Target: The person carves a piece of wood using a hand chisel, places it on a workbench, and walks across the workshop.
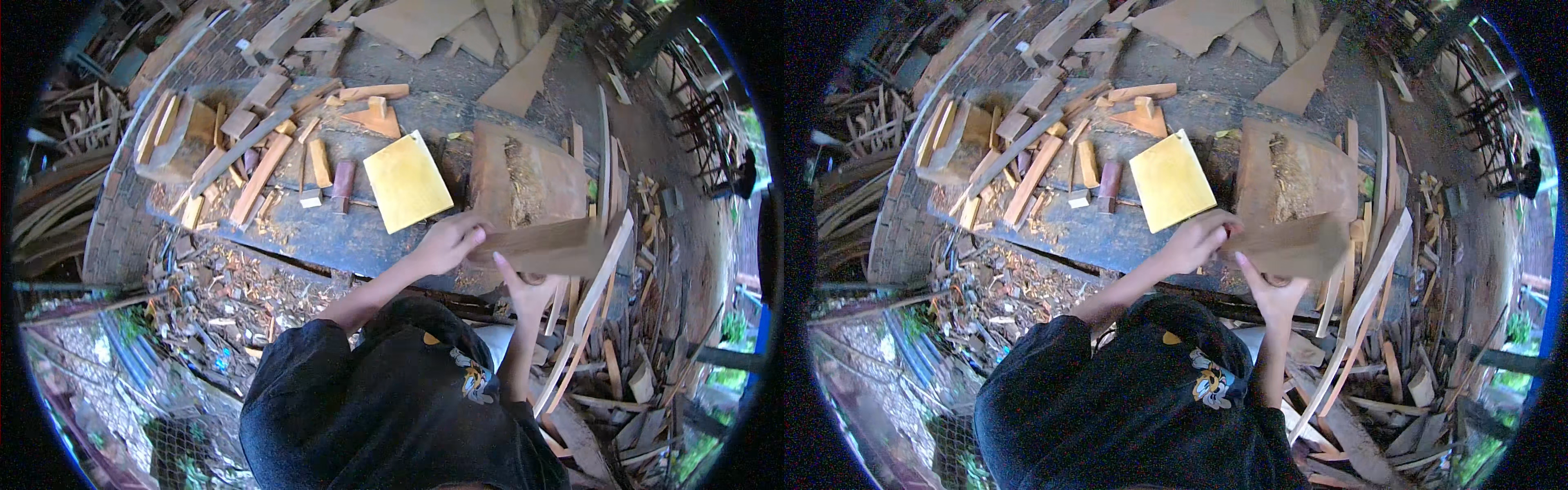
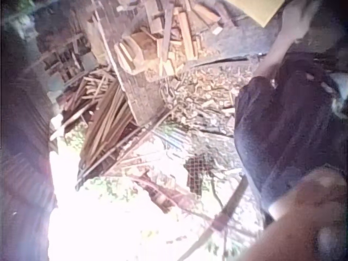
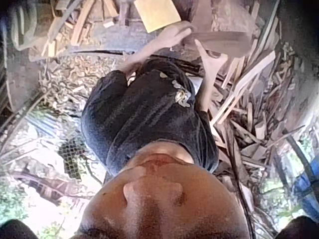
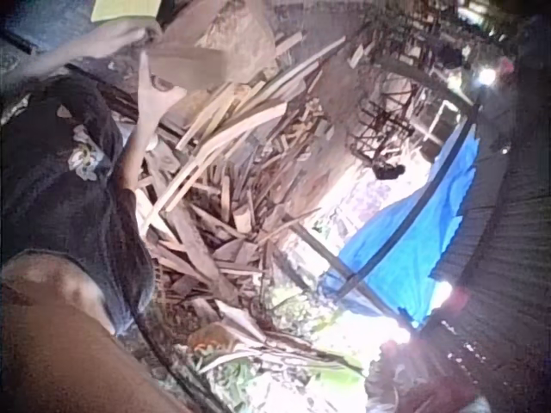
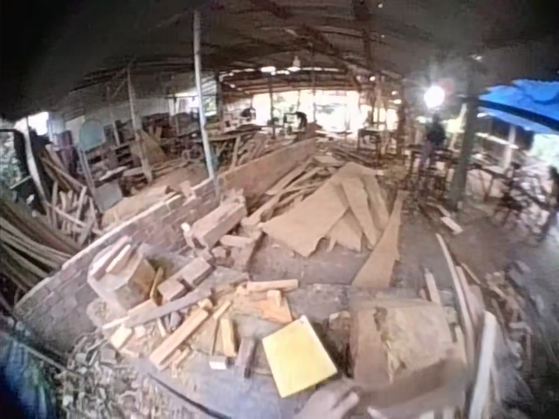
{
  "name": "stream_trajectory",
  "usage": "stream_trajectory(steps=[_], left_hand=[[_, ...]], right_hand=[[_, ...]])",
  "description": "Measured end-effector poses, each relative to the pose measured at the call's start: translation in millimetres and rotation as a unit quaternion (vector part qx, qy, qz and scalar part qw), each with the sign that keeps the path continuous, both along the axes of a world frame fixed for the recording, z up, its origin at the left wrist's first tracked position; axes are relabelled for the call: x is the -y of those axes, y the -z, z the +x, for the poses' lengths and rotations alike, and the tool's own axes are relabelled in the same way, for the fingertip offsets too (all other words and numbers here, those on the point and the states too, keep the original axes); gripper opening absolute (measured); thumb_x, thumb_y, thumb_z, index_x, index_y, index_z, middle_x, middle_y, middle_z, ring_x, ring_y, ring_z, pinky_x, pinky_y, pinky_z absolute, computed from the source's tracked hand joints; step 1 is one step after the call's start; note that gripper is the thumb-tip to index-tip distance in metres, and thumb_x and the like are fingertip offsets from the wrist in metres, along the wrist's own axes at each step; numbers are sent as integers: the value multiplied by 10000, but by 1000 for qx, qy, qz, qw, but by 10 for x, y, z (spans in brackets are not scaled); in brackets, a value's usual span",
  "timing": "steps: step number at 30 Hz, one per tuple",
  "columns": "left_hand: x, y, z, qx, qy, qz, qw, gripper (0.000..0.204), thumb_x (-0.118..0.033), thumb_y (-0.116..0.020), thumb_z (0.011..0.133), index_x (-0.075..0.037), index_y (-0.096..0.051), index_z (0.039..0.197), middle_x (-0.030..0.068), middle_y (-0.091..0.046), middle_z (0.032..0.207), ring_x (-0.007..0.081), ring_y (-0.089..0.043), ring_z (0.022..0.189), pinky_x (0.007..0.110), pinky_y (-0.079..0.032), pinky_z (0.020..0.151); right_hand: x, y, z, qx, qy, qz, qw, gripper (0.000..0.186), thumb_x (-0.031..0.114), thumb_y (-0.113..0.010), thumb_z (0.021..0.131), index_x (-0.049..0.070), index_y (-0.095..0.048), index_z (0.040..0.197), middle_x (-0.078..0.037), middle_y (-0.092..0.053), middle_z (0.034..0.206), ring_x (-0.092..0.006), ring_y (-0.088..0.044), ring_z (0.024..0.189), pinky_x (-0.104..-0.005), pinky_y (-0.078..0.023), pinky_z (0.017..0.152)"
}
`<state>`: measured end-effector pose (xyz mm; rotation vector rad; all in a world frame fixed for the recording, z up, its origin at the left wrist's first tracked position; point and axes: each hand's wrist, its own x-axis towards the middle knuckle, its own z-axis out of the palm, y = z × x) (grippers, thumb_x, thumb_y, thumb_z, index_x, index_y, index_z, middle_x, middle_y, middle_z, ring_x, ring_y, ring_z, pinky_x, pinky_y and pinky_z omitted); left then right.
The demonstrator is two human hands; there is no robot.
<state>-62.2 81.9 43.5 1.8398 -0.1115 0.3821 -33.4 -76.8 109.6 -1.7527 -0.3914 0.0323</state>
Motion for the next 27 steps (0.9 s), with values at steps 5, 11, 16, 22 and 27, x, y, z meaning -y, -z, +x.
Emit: stream_trajectory(steps=[5,11,16,22,27], left_hand=[[-442,-45,-308,-349,172,-418,821,647,-618,-316,760,-61,-503,1030,44,-521,991,117,-496,855,237,-409,712],[-257,-311,-715,-500,170,-325,785,658,-589,-388,751,-80,-407,1167,92,-463,1120,136,-455,988,260,-365,813],[-49,2,-510,-402,176,-557,705,606,-593,-367,753,-79,-483,1052,72,-571,779,150,-560,633,252,-459,571],[-27,129,4,-418,127,-598,672,604,-576,-338,771,-122,-405,1164,34,-554,935,112,-547,620,230,-476,505],[105,287,567,-397,203,-605,659,606,-549,-310,795,-97,-360,1197,43,-505,1066,132,-554,632,276,-491,496]], right_hand=[[-230,-5,-82,192,-181,-195,945,449,-12,-609,549,47,-520,985,-83,-536,994,-212,-543,877,-299,-446,724],[-271,185,-94,205,-356,-329,850,410,-51,-491,582,117,-533,953,-52,-501,1064,-246,-555,842,-320,-484,613],[-140,113,140,238,-284,-281,885,424,-60,-552,577,110,-561,965,-84,-493,1066,-229,-578,708,-299,-475,640],[210,-372,235,151,83,64,983,82,-44,-563,716,-16,-508,770,-92,-544,641,-84,-476,461,-179,-380,415],[199,208,272,158,150,51,975,123,-2,-645,646,24,-528,671,-59,-562,650,-89,-505,522,-191,-402,493]])
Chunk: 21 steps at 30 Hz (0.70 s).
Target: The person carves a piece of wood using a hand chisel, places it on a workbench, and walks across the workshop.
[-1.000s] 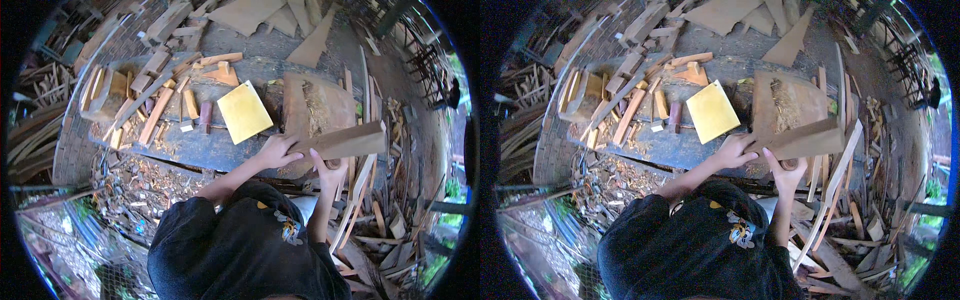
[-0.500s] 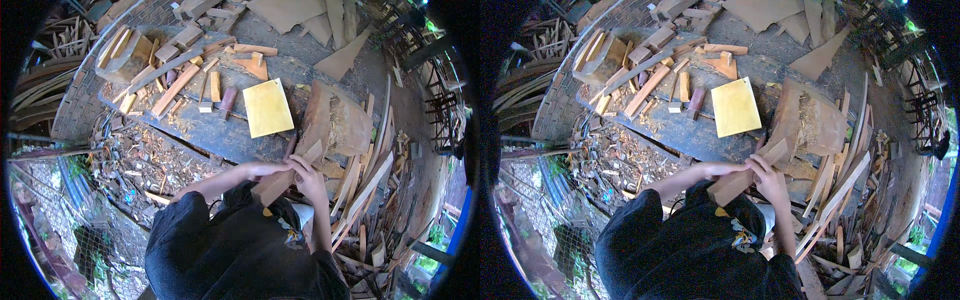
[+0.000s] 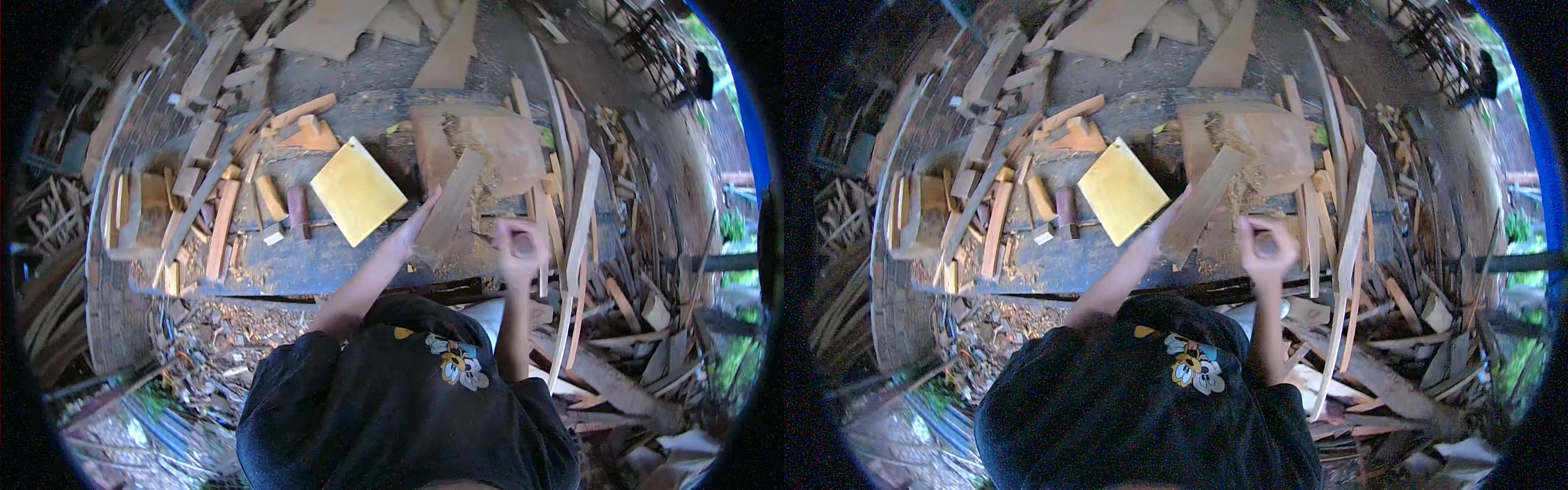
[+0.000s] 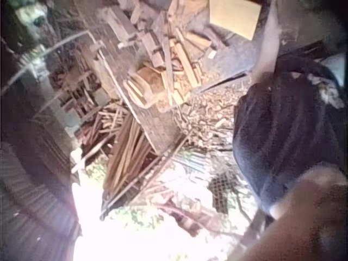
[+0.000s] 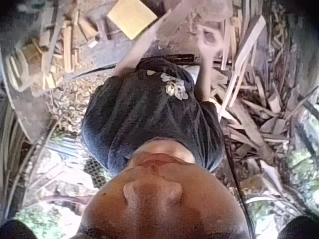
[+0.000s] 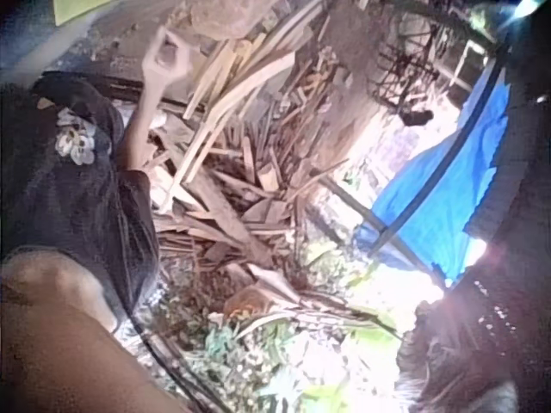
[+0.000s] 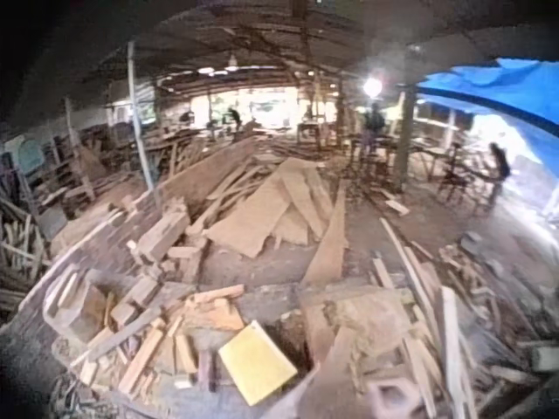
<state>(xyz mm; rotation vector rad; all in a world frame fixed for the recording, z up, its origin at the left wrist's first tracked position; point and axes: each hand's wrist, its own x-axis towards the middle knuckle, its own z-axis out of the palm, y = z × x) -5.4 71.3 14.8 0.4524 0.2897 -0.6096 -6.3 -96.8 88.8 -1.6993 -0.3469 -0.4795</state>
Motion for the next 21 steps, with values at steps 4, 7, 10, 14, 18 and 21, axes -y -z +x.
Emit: stream_trajectory(steps=[4,7,10,14,18,21], left_hand=[[132,252,168,26,7,-71,997,567,-532,-341,796,-62,-448,1095,86,-544,939,167,-556,662,302,-479,562],[219,339,125,25,23,-94,995,558,-523,-355,796,-41,-469,1054,112,-552,875,205,-558,708,323,-468,639],[270,336,6,-14,32,-23,999,564,-516,-345,802,-26,-456,1059,133,-550,875,233,-562,740,336,-467,666],[467,-37,-87,-143,4,113,983,579,-520,-343,801,-25,-435,1086,140,-546,865,251,-561,751,351,-461,689],[601,587,-42,-77,-31,143,986,623,-547,-383,771,-49,-395,1144,91,-532,842,183,-532,745,323,-447,649],[611,475,10,-3,102,-124,987,670,-527,-407,765,-28,-317,1203,96,-509,814,180,-515,724,305,-433,641]], right_hand=[[21,486,-35,-51,-2,63,997,172,15,-650,635,36,-480,614,-29,-527,588,-74,-475,533,-194,-364,491],[127,551,-46,-35,23,24,999,178,-48,-548,726,38,-406,661,-56,-482,589,-105,-469,495,-220,-392,474],[132,321,-13,-73,84,227,967,177,9,-562,734,31,-409,647,-41,-456,516,-93,-426,432,-203,-355,409],[361,111,-60,17,107,248,963,161,23,-513,769,24,-390,665,-68,-450,487,-106,-416,400,-220,-345,371],[486,-199,-173,93,52,235,966,132,53,-477,769,39,-370,692,-64,-431,520,-142,-399,425,-305,-404,528],[517,-365,-232,162,44,191,967,152,83,-504,751,36,-370,695,-69,-435,528,-160,-426,454,-313,-410,540]])
